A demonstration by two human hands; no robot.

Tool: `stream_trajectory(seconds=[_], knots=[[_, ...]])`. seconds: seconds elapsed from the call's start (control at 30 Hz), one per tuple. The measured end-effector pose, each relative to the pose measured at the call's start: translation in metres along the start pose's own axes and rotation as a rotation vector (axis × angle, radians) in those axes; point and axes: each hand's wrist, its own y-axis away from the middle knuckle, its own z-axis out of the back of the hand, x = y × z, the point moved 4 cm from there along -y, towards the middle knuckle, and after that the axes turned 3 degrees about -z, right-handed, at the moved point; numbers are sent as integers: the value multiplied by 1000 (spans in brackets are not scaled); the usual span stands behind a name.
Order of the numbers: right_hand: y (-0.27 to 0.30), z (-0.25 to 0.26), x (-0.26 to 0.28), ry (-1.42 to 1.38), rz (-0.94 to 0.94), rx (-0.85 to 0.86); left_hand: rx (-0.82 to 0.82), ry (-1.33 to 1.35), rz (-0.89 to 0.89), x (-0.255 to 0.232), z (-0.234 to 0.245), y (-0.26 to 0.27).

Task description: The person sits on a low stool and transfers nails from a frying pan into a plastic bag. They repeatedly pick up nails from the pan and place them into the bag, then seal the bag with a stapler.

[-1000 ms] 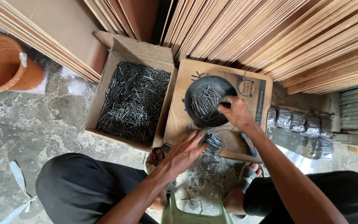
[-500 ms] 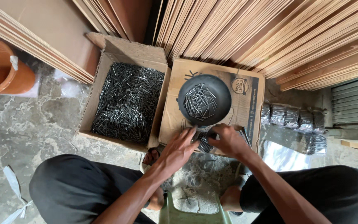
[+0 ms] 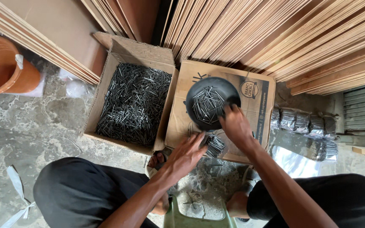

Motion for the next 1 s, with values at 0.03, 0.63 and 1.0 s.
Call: stream_trajectory(seconds=[0.03, 0.63, 1.0], knots=[[-9, -14, -3, -2, 0, -1, 2, -2, 0, 0, 1, -2], [-48, -81, -26, -10, -267, 57, -27, -93, 11, 0, -3, -4], [-45, -38, -26, -226, -195, 14, 12, 3, 11, -1, 7, -3]])
